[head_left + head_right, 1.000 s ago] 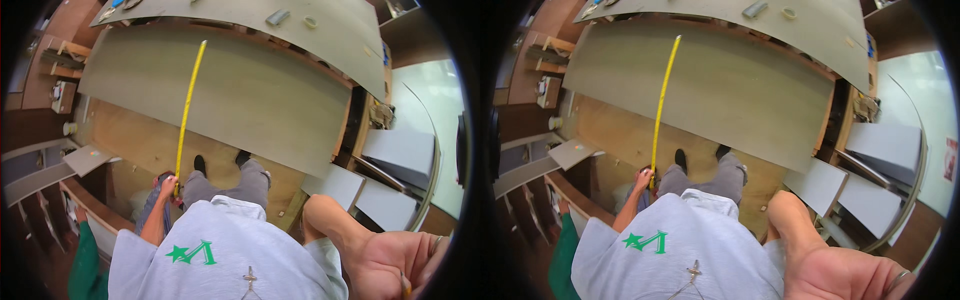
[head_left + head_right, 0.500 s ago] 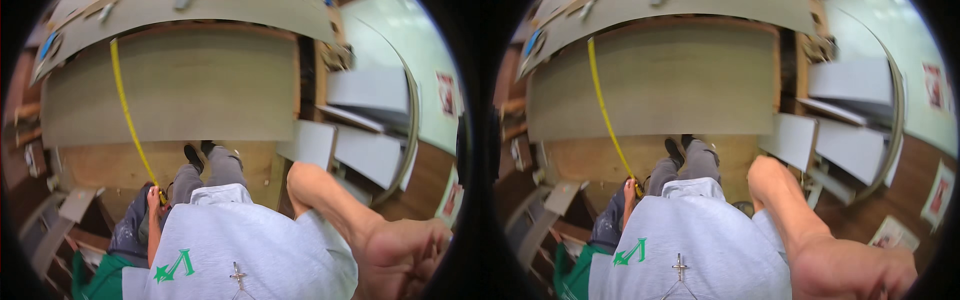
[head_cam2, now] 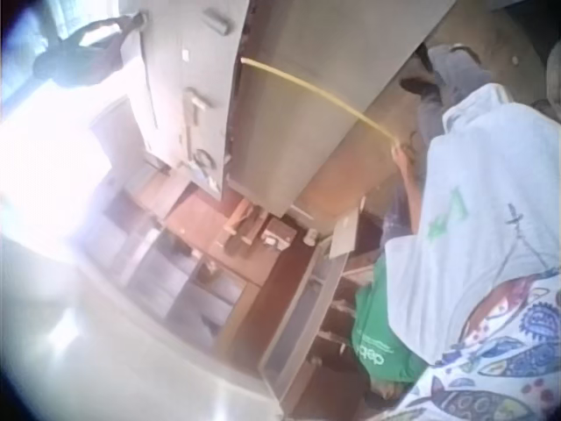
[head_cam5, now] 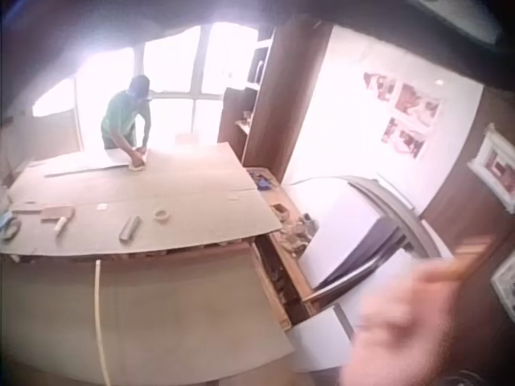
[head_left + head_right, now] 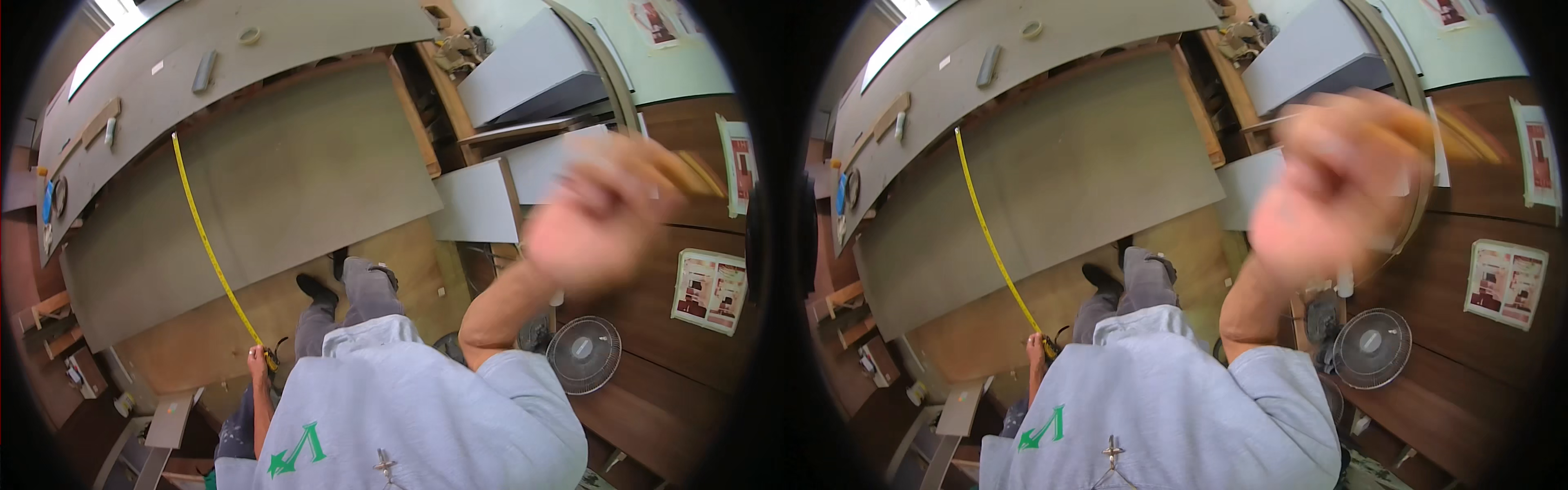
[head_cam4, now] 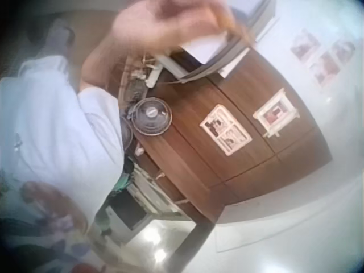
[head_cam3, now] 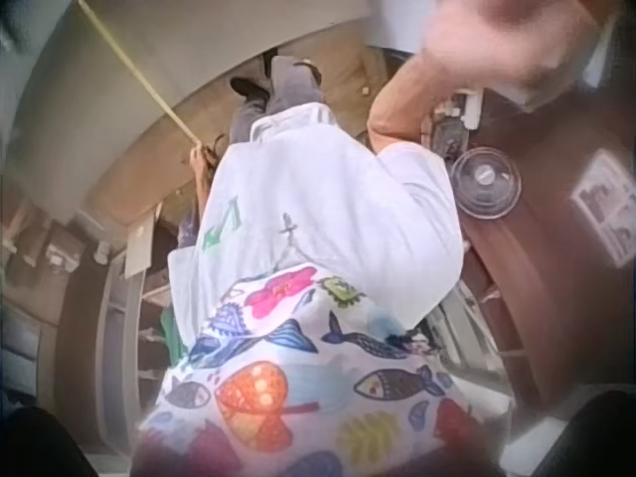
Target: The person uses a measuring tape to measure the width and length of a large board, marking several points with a pencil.
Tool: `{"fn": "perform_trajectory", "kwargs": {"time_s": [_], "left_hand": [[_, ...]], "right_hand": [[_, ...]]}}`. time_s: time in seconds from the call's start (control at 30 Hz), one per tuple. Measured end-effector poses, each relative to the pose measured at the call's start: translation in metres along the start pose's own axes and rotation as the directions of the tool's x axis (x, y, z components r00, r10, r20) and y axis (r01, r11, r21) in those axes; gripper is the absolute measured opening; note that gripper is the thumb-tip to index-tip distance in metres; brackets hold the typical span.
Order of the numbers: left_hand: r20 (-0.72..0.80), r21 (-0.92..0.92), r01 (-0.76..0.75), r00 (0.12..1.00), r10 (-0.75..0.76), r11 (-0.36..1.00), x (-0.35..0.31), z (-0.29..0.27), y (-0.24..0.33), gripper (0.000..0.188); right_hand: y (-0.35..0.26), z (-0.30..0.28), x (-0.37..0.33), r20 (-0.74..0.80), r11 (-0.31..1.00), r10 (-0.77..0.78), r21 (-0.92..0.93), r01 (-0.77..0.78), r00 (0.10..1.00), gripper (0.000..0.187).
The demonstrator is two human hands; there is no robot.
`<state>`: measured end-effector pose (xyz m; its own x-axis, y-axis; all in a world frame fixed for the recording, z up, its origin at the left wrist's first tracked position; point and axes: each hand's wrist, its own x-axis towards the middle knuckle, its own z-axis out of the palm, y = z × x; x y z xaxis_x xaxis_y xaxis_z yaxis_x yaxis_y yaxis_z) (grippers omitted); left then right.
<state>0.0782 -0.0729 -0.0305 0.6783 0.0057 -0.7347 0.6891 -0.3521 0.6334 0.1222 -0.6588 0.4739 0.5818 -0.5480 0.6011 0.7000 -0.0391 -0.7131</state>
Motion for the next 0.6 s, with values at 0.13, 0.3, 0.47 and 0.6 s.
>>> {"fn": "perform_trajectory", "kwargs": {"time_s": [0.13, 0.3, 0.47, 0.6], "left_hand": [[-0.054, 0.156, -0.081, 0.994, 0.091, 0.984, -0.027, -0.009, 0.017, 0.022], [-0.089, 0.201, -0.122, 0.986, 0.142, 0.972, -0.061, 0.060, 0.003, 0.026], [-0.231, 0.093, -0.019, 0.972, 0.040, 0.996, -0.092, 0.122, -0.024, 0.027], [-0.266, 0.098, 0.072, 0.963, -0.044, 0.993, -0.125, 0.187, -0.009, 0.028]], "right_hand": [[0.176, -0.107, -0.056, -0.576, 0.858, 0.418, -0.003, -0.513, 0.702, 0.020], [0.356, -0.316, -0.147, -0.603, 0.632, 0.680, 0.191, -0.751, 0.418, 0.020], [0.463, -0.428, -0.110, -0.614, 0.587, 0.726, 0.321, -0.743, 0.309, 0.014], [0.501, -0.506, 0.001, -0.608, 0.625, 0.693, 0.237, -0.744, 0.388, 0.012]]}}
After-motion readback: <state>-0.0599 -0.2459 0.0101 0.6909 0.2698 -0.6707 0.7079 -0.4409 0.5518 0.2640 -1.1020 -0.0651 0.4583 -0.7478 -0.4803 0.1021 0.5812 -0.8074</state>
